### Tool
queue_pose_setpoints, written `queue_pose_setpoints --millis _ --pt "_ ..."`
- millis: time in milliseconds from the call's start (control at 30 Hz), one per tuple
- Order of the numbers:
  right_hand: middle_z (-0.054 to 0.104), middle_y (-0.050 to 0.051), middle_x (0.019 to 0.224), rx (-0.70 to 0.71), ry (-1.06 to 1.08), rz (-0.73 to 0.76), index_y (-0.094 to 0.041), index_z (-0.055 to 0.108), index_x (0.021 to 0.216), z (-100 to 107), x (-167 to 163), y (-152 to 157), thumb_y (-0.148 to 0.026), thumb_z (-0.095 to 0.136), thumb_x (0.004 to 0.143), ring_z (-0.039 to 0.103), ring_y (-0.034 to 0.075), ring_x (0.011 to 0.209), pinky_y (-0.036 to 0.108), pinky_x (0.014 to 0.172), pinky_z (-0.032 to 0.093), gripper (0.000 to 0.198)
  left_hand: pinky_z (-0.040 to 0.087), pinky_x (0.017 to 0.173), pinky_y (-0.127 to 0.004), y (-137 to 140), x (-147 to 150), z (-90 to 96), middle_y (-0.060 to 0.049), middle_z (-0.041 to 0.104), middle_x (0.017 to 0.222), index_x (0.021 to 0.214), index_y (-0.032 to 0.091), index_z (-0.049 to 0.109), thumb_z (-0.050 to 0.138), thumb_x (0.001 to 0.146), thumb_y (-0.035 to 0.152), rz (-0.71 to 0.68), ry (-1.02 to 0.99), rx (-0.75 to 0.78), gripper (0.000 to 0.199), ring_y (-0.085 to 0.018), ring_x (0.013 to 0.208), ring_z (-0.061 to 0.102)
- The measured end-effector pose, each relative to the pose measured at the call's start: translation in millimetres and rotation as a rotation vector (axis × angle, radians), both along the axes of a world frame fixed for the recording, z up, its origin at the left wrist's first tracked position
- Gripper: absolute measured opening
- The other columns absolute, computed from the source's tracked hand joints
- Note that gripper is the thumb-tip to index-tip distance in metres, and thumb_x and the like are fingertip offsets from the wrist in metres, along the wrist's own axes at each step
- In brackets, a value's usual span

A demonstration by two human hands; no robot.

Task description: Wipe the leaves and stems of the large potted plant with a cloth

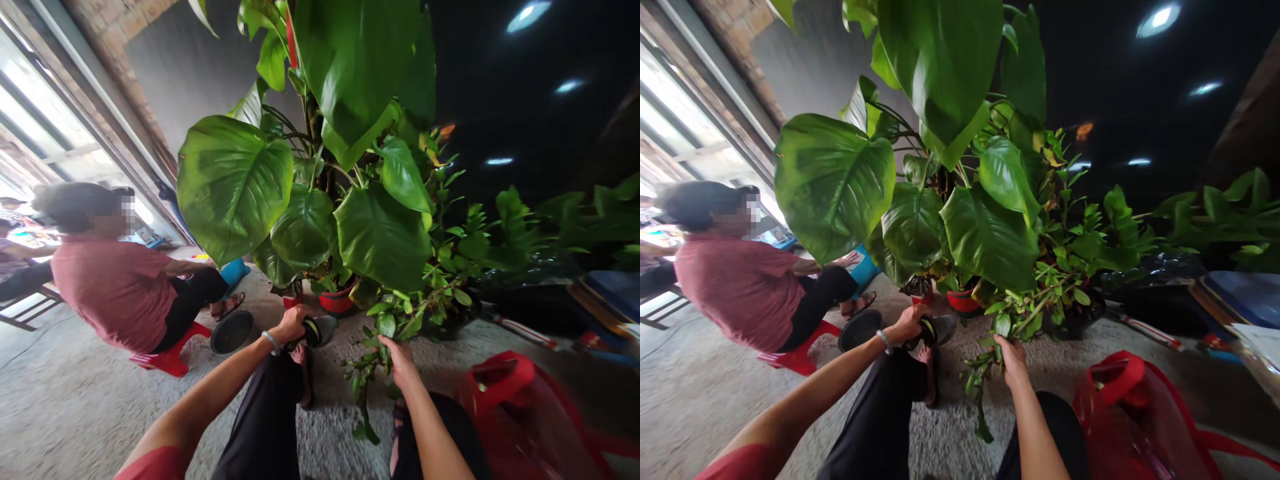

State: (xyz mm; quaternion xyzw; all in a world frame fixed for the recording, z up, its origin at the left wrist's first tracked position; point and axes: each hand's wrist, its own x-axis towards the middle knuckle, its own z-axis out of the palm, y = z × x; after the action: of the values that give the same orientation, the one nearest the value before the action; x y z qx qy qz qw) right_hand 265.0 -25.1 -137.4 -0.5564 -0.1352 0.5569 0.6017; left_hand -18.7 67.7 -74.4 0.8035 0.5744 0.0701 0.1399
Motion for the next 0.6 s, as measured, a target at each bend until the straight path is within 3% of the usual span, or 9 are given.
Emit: queue_pose_setpoints --millis 67,200,267,367,500,600 --pt "0.067 -0.004 0.058 -0.021 0.007 -0.013 -0.021 0.065 0.071 -1 0 1 -0.030 0.081 0.046 0.062 0.016 0.047 0.028 0.047 0.051 0.031 0.050 0.093 -0.029 6 -14 9.7 -0.005 0.074 0.105 0.095 0.021 0.074 0.058 0.060 0.002 0.023 -0.047 0.061 0.042 -0.023 0.105 0.067" --pt "0.067 -0.005 0.058 -0.052 0.020 -0.031 -0.021 0.065 0.072 -1 -4 3 -0.030 0.081 0.045 0.062 0.016 0.046 0.028 0.045 0.051 0.034 0.051 0.091 -0.032 53 -28 42.3 -0.012 0.073 0.109 0.111 0.016 0.071 0.059 0.068 0.008 0.469 -0.016 0.214 0.045 -0.027 0.109 0.066" --pt "0.067 -0.005 0.057 -0.060 0.018 -0.038 -0.021 0.064 0.073 0 -6 3 -0.030 0.081 0.045 0.062 0.016 0.046 0.026 0.042 0.048 0.034 0.051 0.091 -0.032 70 -28 46.6 -0.016 0.071 0.116 0.121 0.013 0.066 0.060 0.070 0.009 0.597 0.047 0.179 0.051 -0.029 0.114 0.064" --pt "0.066 -0.004 0.056 -0.064 0.010 -0.043 -0.020 0.064 0.072 3 -8 3 -0.030 0.080 0.046 0.062 0.017 0.046 0.025 0.038 0.044 0.032 0.051 0.088 -0.031 65 -19 29.3 -0.017 0.072 0.114 0.123 0.013 0.065 0.061 0.068 0.008 0.527 0.113 -0.022 0.055 -0.029 0.112 0.066" --pt "0.067 -0.002 0.057 -0.046 0.002 -0.050 -0.019 0.066 0.070 7 -8 2 -0.028 0.079 0.045 0.061 0.017 0.046 0.028 0.044 0.050 0.029 0.052 0.081 -0.026 29 -2 -3.4 -0.009 0.076 0.099 0.106 0.019 0.073 0.066 0.060 0.005 0.364 0.098 -0.153 0.048 -0.024 0.100 0.070" --pt "0.066 -0.001 0.056 -0.044 -0.003 -0.043 -0.020 0.066 0.068 8 -6 2 -0.028 0.080 0.046 0.061 0.018 0.046 0.028 0.044 0.049 0.027 0.052 0.080 -0.024 19 10 -1.5 -0.005 0.076 0.098 0.105 0.021 0.073 0.066 0.062 0.008 0.273 0.021 -0.142 0.046 -0.022 0.098 0.070"
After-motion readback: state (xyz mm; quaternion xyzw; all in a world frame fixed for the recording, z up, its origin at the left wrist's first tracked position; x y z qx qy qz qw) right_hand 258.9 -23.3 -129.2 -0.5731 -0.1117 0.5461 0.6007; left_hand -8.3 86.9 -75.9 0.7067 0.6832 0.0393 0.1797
